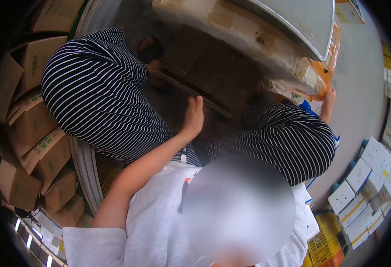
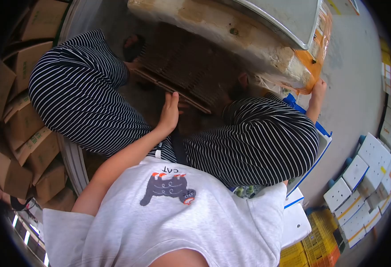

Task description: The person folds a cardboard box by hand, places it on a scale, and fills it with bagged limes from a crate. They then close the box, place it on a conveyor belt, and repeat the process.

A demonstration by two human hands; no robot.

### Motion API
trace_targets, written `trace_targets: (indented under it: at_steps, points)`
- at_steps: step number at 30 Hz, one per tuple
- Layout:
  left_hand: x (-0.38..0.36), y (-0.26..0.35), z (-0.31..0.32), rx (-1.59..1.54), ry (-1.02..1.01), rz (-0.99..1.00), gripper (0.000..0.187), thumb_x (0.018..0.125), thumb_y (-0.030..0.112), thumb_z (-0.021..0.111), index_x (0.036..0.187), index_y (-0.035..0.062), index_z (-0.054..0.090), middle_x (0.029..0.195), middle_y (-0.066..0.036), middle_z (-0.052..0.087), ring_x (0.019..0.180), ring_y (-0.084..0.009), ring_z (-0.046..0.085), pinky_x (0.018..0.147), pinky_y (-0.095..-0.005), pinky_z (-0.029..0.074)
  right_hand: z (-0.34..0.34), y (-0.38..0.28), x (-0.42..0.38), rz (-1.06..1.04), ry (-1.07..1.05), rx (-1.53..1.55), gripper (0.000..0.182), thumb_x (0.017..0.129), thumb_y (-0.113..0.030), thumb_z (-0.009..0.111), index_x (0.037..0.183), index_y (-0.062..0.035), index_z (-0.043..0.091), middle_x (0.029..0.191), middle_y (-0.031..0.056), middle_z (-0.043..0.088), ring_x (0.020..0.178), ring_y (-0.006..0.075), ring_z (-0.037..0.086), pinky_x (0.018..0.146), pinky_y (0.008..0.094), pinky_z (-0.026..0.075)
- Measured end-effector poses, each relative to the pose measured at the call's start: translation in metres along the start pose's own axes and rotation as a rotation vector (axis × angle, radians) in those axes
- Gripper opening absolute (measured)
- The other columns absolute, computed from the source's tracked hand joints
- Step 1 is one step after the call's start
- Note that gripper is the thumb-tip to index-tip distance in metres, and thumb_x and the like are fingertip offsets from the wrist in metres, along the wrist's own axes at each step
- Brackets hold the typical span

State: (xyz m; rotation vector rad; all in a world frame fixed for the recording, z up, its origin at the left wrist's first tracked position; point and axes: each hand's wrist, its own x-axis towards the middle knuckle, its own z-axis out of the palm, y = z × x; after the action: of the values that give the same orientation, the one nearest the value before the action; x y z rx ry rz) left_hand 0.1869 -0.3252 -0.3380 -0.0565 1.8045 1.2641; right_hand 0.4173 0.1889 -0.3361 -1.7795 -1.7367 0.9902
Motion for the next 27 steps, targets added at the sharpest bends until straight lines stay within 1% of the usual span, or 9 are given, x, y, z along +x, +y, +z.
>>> trace_targets:
  at_steps: [4,7,10,14,17,21,24,25,27]
  points:
    - [-0.01,0.011,-0.006,-0.107,0.001,0.023,0.042,0.104,0.036,0.034,0.113,0.0003,0.053,0.098,-0.012,0.068,0.087,-0.0224,0.066,0.082,-0.0371,0.048,0.001,-0.008,-0.005,-0.022,-0.024,0.005,0.044,0.09,-0.028,0.054,0.116,0.0065,0.057,0.111,0.0166,0.063,0.103,0.0247,0.058,0.09,0.033,0.044]
    - [-0.015,0.017,-0.015,0.125,0.032,0.164,0.04,0.103,0.028,0.036,0.102,-0.0042,0.06,0.088,-0.013,0.071,0.08,-0.0228,0.069,0.078,-0.0355,0.05,0.004,-0.006,-0.003,-0.045,0.005,-0.012,0.044,0.089,-0.028,0.054,0.116,0.0063,0.057,0.112,0.0167,0.063,0.104,0.0244,0.058,0.091,0.0328,0.044]
    - [-0.004,0.007,-0.016,0.102,0.048,0.125,0.036,0.098,0.022,0.043,0.09,-0.0079,0.061,0.083,-0.019,0.07,0.071,-0.0249,0.069,0.068,-0.0355,0.053,0.007,-0.008,-0.004,-0.047,-0.005,-0.01,0.045,0.09,-0.03,0.054,0.118,0.0044,0.056,0.113,0.0148,0.062,0.104,0.0232,0.057,0.089,0.0323,0.044]
    - [-0.008,0.034,-0.019,-0.078,0.011,-0.074,0.034,0.094,0.016,0.047,0.09,-0.0158,0.059,0.08,-0.024,0.069,0.063,-0.0256,0.069,0.058,-0.0318,0.056,0.007,-0.03,-0.027,-0.042,-0.017,-0.018,0.043,0.089,-0.028,0.054,0.117,0.0048,0.056,0.112,0.0163,0.062,0.106,0.0238,0.057,0.092,0.0329,0.043]
    - [-0.017,0.047,-0.028,-0.049,-0.037,-0.177,0.032,0.093,0.015,0.047,0.093,-0.0155,0.059,0.08,-0.023,0.069,0.062,-0.0258,0.069,0.057,-0.0327,0.056,0.008,-0.023,-0.021,-0.042,-0.034,-0.002,0.042,0.09,-0.027,0.054,0.117,0.0046,0.055,0.113,0.0161,0.062,0.106,0.0236,0.057,0.092,0.0332,0.043]
    - [-0.072,0.087,-0.052,-0.093,-0.141,-0.154,0.042,0.095,0.024,0.039,0.09,-0.0113,0.061,0.073,-0.02,0.068,0.054,-0.0215,0.065,0.051,-0.0257,0.047,0.01,-0.02,-0.024,-0.046,-0.036,0.022,0.04,0.09,-0.027,0.053,0.115,0.0043,0.055,0.112,0.0164,0.062,0.105,0.0237,0.057,0.091,0.033,0.043]
    - [-0.12,0.139,-0.075,-0.168,-0.15,-0.179,0.038,0.095,0.027,0.042,0.091,-0.0051,0.061,0.074,-0.013,0.065,0.059,-0.0177,0.062,0.047,-0.029,0.049,0.009,-0.028,-0.029,-0.041,-0.018,0.005,0.04,0.09,-0.027,0.053,0.116,0.0038,0.056,0.111,0.0165,0.063,0.105,0.0243,0.058,0.092,0.0329,0.044]
    - [-0.127,0.153,-0.085,-0.226,-0.158,-0.145,0.035,0.094,0.026,0.044,0.09,-0.004,0.061,0.073,-0.012,0.065,0.057,-0.0161,0.06,0.046,-0.0285,0.049,0.01,-0.024,-0.021,-0.05,-0.006,-0.005,0.04,0.09,-0.027,0.052,0.117,0.0035,0.057,0.112,0.0164,0.063,0.106,0.0245,0.058,0.092,0.0329,0.044]
    - [-0.125,0.154,-0.09,-0.291,-0.197,-0.181,0.034,0.094,0.025,0.043,0.09,-0.0032,0.062,0.072,-0.011,0.064,0.055,-0.0151,0.06,0.044,-0.0283,0.048,0.015,-0.024,-0.017,-0.089,0.015,-0.041,0.04,0.09,-0.026,0.052,0.116,0.0031,0.059,0.11,0.0163,0.065,0.105,0.0251,0.06,0.091,0.0332,0.045]
